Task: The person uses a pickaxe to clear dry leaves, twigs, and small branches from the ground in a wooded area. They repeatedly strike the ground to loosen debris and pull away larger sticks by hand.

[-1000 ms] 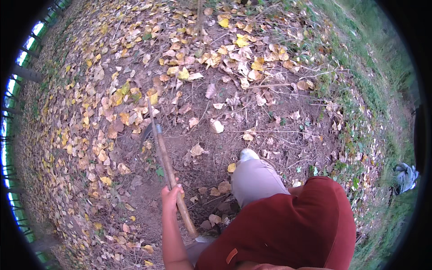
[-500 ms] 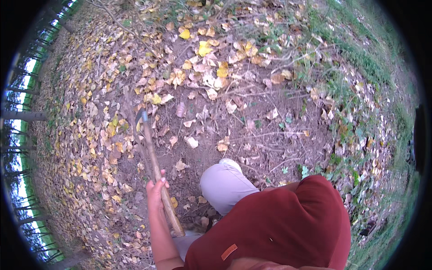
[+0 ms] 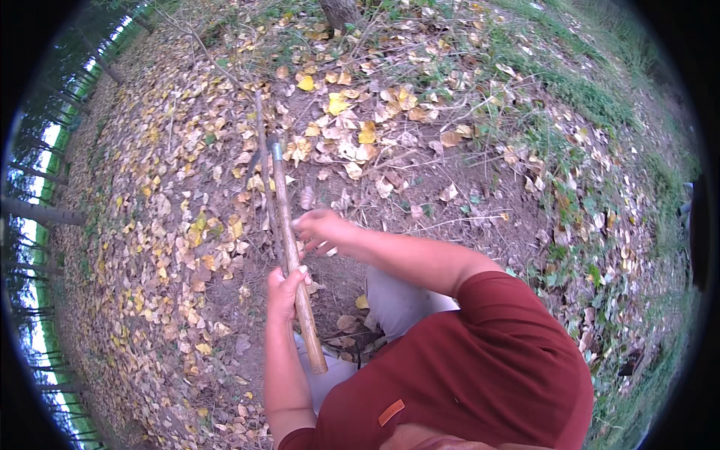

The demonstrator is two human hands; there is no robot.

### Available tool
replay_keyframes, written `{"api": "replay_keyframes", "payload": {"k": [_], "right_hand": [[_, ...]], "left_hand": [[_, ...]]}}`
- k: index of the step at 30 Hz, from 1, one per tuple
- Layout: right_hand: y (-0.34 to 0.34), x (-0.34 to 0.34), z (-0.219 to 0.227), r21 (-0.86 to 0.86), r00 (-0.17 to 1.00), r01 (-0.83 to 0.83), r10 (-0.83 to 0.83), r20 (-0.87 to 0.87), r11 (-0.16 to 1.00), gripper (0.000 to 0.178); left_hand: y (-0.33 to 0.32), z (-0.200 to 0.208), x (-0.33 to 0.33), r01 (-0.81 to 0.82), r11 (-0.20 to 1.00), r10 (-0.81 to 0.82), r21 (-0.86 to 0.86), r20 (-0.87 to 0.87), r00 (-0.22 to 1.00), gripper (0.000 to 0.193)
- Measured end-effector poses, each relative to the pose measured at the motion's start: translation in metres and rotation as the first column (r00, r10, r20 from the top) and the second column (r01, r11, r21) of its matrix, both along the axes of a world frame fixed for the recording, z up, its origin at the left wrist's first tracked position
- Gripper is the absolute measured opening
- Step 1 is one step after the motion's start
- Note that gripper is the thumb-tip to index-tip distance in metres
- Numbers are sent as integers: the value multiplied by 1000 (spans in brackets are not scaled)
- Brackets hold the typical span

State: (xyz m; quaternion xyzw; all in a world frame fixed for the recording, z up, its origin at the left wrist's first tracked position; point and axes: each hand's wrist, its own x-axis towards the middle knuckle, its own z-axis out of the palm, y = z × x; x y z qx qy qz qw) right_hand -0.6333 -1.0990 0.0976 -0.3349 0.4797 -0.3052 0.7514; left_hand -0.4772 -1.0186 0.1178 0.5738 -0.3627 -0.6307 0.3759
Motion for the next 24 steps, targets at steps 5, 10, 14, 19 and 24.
{"api": "replay_keyframes", "payload": {"k": [5, 10, 14, 19, 24], "right_hand": [[37, 65, -38, 186, 947, 194, -233, 220, 963, 11], [22, 70, -48, 500, 843, 242, -435, 316, 832, 5], [6, 55, -52, 565, 743, 359, -594, 309, 743, 8], [-19, 23, -38, 456, 701, 452, -622, 350, 766, 13], [-35, -58, -24, 529, 407, 534, -749, 523, 660, 15]], "left_hand": [[23, -17, 0, 118, 988, -96, -100, 195, 976, 26], [44, -10, 6, 8, 997, 10, -74, 240, 971, 29], [54, 0, 25, -51, 993, 85, -105, 345, 935, 31], [68, -2, 51, -251, 963, 267, -95, 224, 937, 32], [83, 0, 68, -372, 921, 389, -115, 201, 899, 33]]}}
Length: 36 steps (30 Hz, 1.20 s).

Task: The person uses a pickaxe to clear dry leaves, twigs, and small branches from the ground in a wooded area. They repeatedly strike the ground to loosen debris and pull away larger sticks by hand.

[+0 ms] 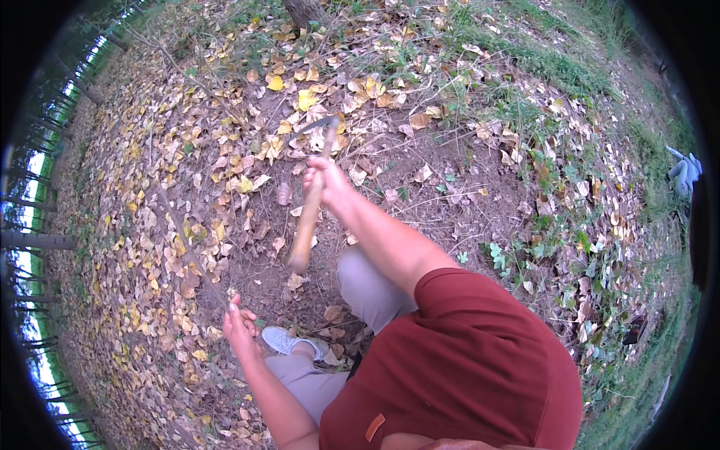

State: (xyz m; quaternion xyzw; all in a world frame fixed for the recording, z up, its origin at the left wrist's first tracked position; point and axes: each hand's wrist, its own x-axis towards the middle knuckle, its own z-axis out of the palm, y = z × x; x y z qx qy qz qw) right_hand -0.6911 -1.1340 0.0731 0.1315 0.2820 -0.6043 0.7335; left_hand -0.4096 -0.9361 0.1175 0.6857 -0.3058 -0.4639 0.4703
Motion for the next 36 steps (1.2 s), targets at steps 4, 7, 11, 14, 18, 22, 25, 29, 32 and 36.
{"api": "replay_keyframes", "payload": {"k": [4, 7, 11, 14, 18, 22, 25, 29, 32, 36], "right_hand": [[52, -83, -35, 145, 973, -152, 174, -153, 978, 9], [127, -155, -78, 203, 863, -350, 399, -309, 915, 10], [195, -194, -82, 359, 639, -318, 478, -603, 878, 8], [200, -204, -63, 290, 673, -205, 350, -652, 935, 6], [175, -240, -36, 249, 587, 86, 153, -795, 965, 9], [137, -306, -32, 74, 575, 413, -197, -794, 908, 7], [109, -337, -31, 63, 635, 505, -321, -702, 861, 7], [67, -339, -63, 111, 702, 508, -336, -628, 854, 10], [56, -285, -78, 204, 703, 284, -59, -709, 937, 14], [101, -181, -66, 321, 659, -200, 370, -655, 926, 16]], "left_hand": [[1, -1, 8, 2, 1000, -2, -2, -3, 1000, 38], [0, -2, 9, 32, 999, -33, -20, -3, 999, 42], [-5, -3, 1, 24, 1000, -24, -12, 9, 1000, 41], [-9, -3, -2, 3, 1000, -3, -22, 7, 1000, 39], [-9, 1, 2, -65, 997, 65, -47, -7, 998, 41], [1, 11, 32, -175, 980, 176, -99, -1, 984, 42], [16, 13, 49, -229, 966, 228, -122, -28, 973, 42], [21, -7, 61, -296, 951, 294, -85, -45, 955, 41], [14, -8, 54, -306, 950, 307, -63, 14, 952, 39], [13, -9, 49, -282, 957, 285, -66, 45, 958, 39]]}}
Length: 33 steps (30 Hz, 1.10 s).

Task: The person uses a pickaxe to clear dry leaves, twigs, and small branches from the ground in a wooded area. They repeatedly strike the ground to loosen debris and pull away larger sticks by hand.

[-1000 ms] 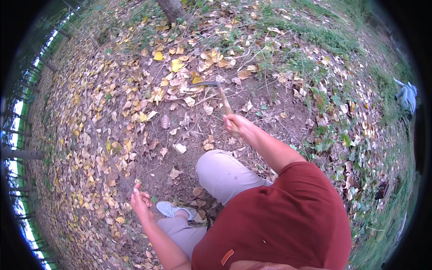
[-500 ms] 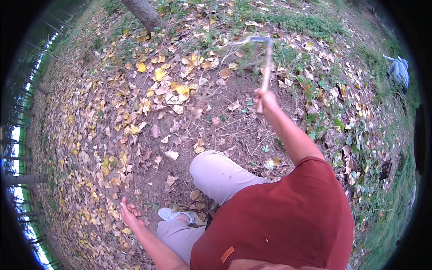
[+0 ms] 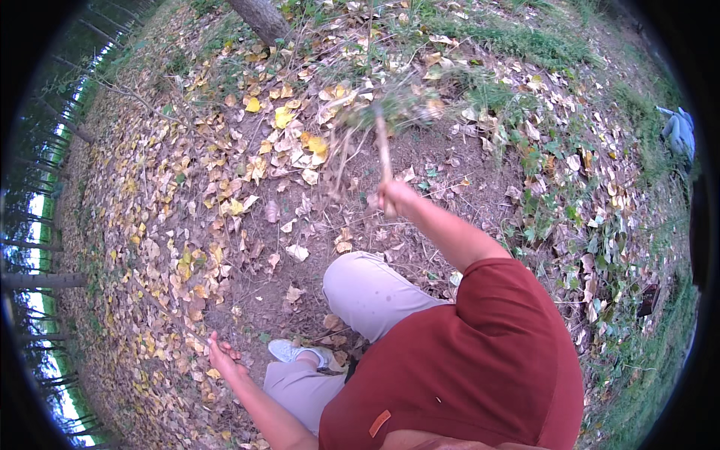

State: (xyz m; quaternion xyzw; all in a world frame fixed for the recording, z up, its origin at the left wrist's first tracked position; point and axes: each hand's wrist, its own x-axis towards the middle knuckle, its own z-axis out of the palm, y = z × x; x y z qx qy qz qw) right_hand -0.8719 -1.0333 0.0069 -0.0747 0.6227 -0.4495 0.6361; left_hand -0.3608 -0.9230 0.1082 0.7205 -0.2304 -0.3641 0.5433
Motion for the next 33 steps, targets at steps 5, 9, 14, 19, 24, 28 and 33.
{"api": "replay_keyframes", "payload": {"k": [5, 9, 14, 19, 24, 28, 33], "right_hand": [[52, 23, -27, -61, 984, -131, 138, 113, 989, 15], [51, -2, -15, -28, 999, -15, 16, 33, 999, 13], [19, -48, -6, -193, 946, 287, -310, -97, 938, 13], [-40, -92, 0, -285, 782, 610, -620, 64, 739, 11], [-83, -114, -16, -243, 714, 696, -689, 126, 676, 13], [-81, -46, -21, -86, 929, 370, -365, 69, 925, 23], [-36, -9, -51, -91, 933, 295, -266, 244, 951, 13]], "left_hand": [[-5, 0, -14, 35, 999, -35, 25, 12, 999, 37], [-3, -4, -8, 68, 998, -69, 15, 12, 998, 35], [3, 1, -10, 65, 998, -65, -7, 13, 998, 34], [9, 0, -5, 61, 998, -61, -12, 8, 998, 34], [6, -1, -9, 56, 998, -56, -2, 6, 998, 33], [2, 1, -14, 24, 999, -25, 35, 21, 999, 32], [-10, -3, -28, 76, 995, -77, 69, 13, 997, 31]]}}
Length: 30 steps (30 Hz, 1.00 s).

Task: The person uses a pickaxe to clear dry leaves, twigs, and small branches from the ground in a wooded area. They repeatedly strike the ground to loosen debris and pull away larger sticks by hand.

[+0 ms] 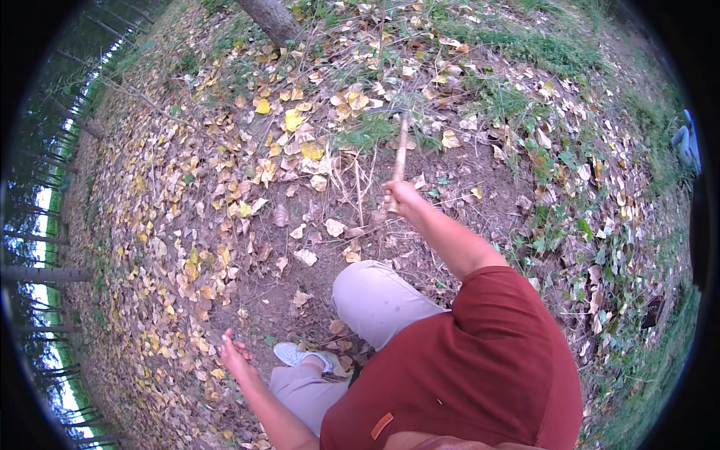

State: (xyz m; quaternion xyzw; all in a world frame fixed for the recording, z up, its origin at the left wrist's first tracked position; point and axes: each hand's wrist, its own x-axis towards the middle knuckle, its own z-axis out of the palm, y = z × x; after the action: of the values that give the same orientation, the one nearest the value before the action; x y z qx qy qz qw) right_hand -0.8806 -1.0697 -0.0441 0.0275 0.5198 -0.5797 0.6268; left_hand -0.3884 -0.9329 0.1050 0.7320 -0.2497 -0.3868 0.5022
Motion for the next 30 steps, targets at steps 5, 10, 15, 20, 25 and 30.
{"api": "replay_keyframes", "payload": {"k": [5, 10, 15, 20, 25, 30], "right_hand": [[87, -14, 48, 53, 966, -214, 220, -133, 975, 10], [129, -9, 10, 40, 942, -216, 219, -254, 976, 10], [87, -14, 32, 75, 968, -120, 133, -211, 990, 5], [6, -74, 60, -58, 975, 69, -79, -206, 996, 6], [-27, -117, 29, 17, 941, 106, -94, -326, 994, 17], [-16, -116, 9, 130, 965, 255, -243, -102, 958, 19]], "left_hand": [[4, -5, 1, 36, 999, -36, 28, 2, 999, 32], [-8, -9, -2, 64, 998, -65, 8, 24, 998, 34], [-7, -2, -17, 60, 998, -60, 34, 22, 998, 34], [4, 1, -11, 81, 996, -81, -24, -16, 997, 33], [17, 5, 7, 23, 999, -23, -28, -6, 1000, 32], [28, 6, 16, -12, 1000, 12, -11, -2, 1000, 31]]}}
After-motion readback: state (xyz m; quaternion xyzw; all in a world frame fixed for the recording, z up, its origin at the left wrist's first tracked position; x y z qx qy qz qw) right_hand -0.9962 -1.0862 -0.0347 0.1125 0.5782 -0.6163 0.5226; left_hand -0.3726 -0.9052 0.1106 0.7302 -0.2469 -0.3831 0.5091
